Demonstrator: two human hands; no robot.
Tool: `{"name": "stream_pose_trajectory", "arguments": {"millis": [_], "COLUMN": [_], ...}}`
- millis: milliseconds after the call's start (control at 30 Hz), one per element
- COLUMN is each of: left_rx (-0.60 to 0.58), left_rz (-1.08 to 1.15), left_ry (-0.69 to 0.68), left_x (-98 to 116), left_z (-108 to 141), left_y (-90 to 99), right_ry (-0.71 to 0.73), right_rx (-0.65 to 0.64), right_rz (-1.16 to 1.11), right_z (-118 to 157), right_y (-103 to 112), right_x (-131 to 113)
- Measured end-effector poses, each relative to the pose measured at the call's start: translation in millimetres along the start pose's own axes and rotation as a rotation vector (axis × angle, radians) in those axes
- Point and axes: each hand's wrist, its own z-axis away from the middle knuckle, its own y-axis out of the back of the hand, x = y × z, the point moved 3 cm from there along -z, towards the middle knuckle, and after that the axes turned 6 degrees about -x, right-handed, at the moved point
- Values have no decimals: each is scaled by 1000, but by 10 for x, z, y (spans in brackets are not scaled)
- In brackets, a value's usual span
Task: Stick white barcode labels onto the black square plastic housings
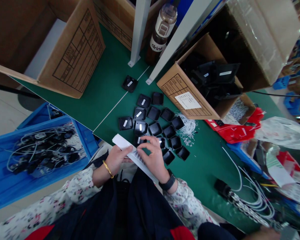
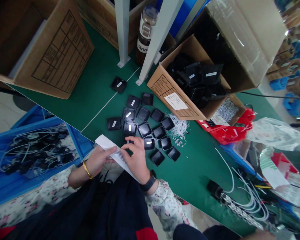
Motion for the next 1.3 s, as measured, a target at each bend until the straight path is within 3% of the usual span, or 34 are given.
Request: {"name": "stream_pose_trajectory", "arguments": {"millis": [100,167,267,367,500,600,700,867,1033,1167,1300], "left_rx": [12,23,29,25,33,42,31,43,42,50,85], "left_rz": [0,-3,1,5,2,13,6,-1,23,61,77], "left_ry": [-4,-7,-10,-14,-23,-16,-8,-20,-20,-21,-24], "left_x": [24,49,77,82,78,86,101,106,91,105,155], "left_z": [-35,-48,-51,-45,-39,-35,-32,-51,-95,-139,-146], "left_y": [45,68,83,87,95,91,66,33,37,64,90], "right_ry": [-130,-180,-167,-155,-121,-103,-75,36,85,143,78], "right_rx": [155,149,67,70,56,60,54,-321,-220,-149,67], "right_rz": [112,239,350,420,607,731,542,95,124,82,275], "right_z": [-200,-367,-554,-609,-597,-575,-517,-327,-190,-390,-926], "right_y": [262,363,338,219,134,170,191,-22,-35,185,540], "right_x": [409,718,1046,1171,1157,1017,710,107,-146,-40,448]}}
